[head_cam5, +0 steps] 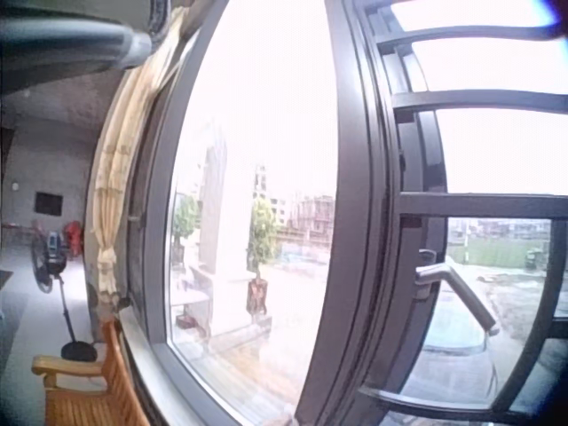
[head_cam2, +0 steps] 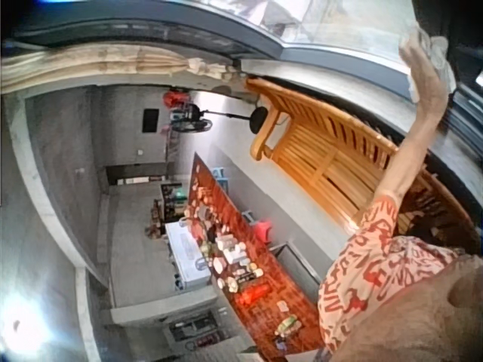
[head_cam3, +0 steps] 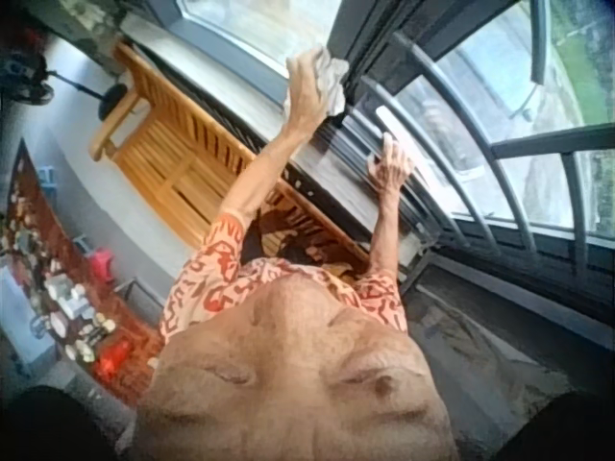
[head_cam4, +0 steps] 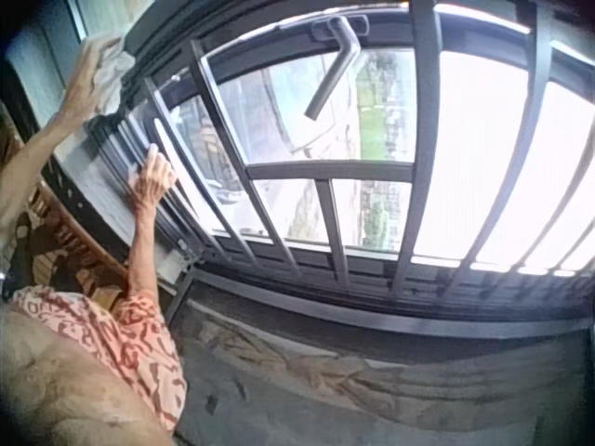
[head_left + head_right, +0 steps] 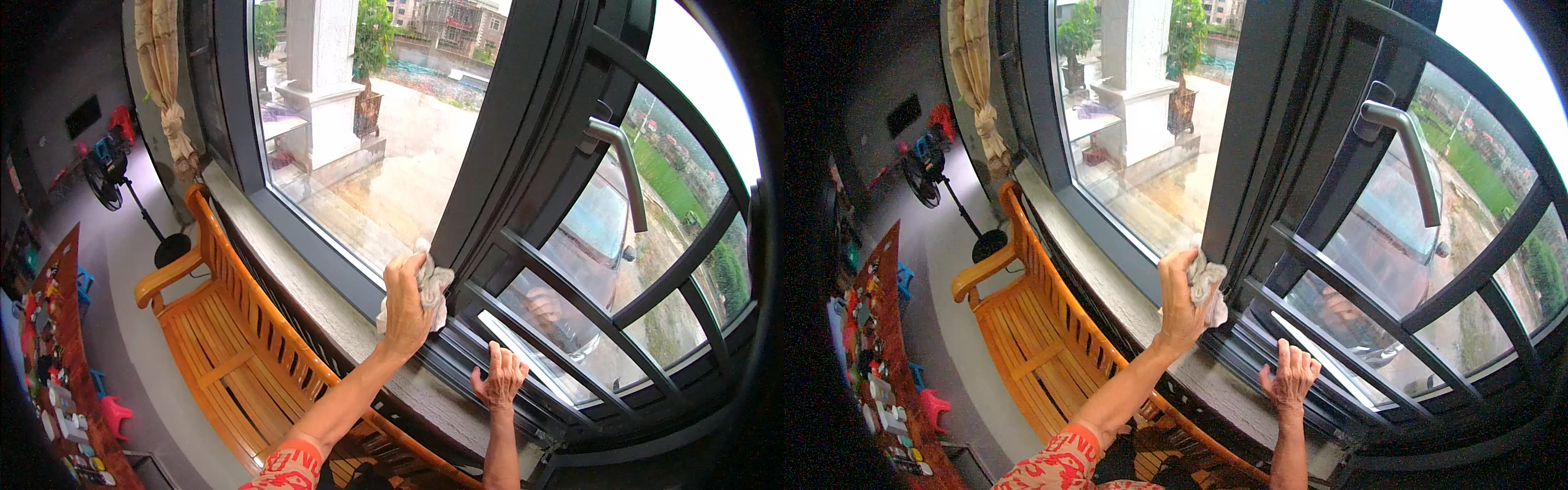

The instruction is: The person wipes the window frame and sill with a white cloth. They systematically clean the metal bars and the glass surface of a large window, moving the cloth back and forth across different sections.

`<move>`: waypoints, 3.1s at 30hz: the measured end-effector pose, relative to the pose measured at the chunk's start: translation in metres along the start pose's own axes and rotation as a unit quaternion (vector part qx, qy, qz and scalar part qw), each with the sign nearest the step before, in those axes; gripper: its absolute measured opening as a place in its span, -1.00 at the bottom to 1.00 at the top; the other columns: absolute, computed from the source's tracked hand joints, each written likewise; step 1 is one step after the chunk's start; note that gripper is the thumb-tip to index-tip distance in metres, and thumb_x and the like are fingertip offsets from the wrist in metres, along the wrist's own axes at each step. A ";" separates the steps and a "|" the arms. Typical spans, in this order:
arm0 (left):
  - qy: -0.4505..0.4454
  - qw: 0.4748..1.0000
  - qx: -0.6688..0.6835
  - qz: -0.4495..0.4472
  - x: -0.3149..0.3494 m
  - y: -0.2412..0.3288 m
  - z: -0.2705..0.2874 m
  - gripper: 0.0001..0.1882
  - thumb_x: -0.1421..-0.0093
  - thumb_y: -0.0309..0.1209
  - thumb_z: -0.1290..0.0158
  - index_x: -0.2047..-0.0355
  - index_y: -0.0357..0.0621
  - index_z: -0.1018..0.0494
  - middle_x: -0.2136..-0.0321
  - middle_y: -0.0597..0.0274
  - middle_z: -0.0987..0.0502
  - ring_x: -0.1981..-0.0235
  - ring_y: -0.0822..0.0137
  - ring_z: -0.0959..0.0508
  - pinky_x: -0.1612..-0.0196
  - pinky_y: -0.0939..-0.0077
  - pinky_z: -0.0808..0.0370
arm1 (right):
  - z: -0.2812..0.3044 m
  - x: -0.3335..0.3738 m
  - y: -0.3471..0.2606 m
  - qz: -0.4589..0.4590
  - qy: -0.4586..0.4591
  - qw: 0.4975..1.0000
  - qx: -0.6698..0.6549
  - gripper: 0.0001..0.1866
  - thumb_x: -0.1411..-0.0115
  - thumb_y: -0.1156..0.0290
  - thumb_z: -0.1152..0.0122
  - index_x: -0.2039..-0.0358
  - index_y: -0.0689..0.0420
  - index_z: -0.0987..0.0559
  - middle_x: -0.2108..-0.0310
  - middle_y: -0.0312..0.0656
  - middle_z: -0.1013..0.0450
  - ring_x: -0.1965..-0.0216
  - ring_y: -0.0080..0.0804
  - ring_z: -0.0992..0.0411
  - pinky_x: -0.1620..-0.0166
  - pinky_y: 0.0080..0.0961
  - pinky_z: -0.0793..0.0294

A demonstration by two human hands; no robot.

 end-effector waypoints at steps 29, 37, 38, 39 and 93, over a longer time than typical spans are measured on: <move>-0.112 0.979 0.086 0.148 0.042 -0.067 0.000 -0.56 -0.19 -0.38 -0.14 -0.06 -0.19 -0.33 0.11 0.10 -0.29 0.04 0.21 -0.37 -0.06 0.38 -0.32 | -0.003 -0.001 -0.005 -0.016 -0.027 0.999 0.014 -0.27 0.23 0.25 -0.24 -0.06 0.10 -0.38 0.19 -0.13 -0.37 0.14 -0.19 -0.34 0.09 -0.22 -0.15; 0.000 0.978 0.182 0.101 -0.028 -0.013 0.014 -0.54 -0.08 -0.40 -0.01 -0.01 -0.23 -0.33 0.03 0.01 -0.21 -0.06 0.15 -0.26 -0.15 0.29 -0.19 | -0.007 0.001 -0.001 -0.021 -0.048 0.999 0.014 -0.27 0.22 0.25 -0.23 -0.07 0.10 -0.36 0.18 -0.14 -0.37 0.12 -0.20 -0.34 0.04 -0.21 -0.15; 0.017 0.982 0.175 0.067 -0.031 -0.010 0.012 -0.50 -0.04 -0.38 0.01 -0.03 -0.24 -0.31 0.01 0.02 -0.20 -0.06 0.18 -0.24 -0.18 0.33 -0.15 | -0.008 0.000 -0.002 -0.020 -0.051 0.998 0.015 -0.27 0.22 0.25 -0.23 -0.08 0.11 -0.36 0.17 -0.14 -0.37 0.12 -0.20 -0.33 0.03 -0.21 -0.15; 0.021 0.982 0.171 0.072 -0.028 -0.014 0.007 -0.55 -0.07 -0.39 0.04 0.00 -0.26 -0.35 0.02 0.01 -0.25 -0.05 0.16 -0.28 -0.18 0.36 -0.17 | -0.009 0.000 -0.003 -0.019 -0.050 0.998 0.014 -0.27 0.21 0.24 -0.23 -0.08 0.10 -0.36 0.17 -0.14 -0.37 0.12 -0.20 -0.33 0.03 -0.21 -0.15; 0.013 0.928 -0.181 0.326 0.078 -0.292 0.012 -0.43 0.02 -0.34 -0.26 0.02 -0.06 -0.26 0.06 0.00 -0.34 0.01 -0.05 -0.33 0.03 0.06 -0.37 | -0.024 0.010 0.002 -0.031 -0.070 0.994 0.081 -0.24 0.17 0.29 -0.22 -0.13 0.08 -0.28 0.07 -0.05 -0.34 0.07 -0.08 -0.28 -0.07 -0.09 -0.08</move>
Point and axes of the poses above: each hand's wrist, its own x-axis away from the middle knuckle, its own z-axis out of the back of the hand, y = z × x, the point moved 5 cm from there along -x, towards the middle knuckle
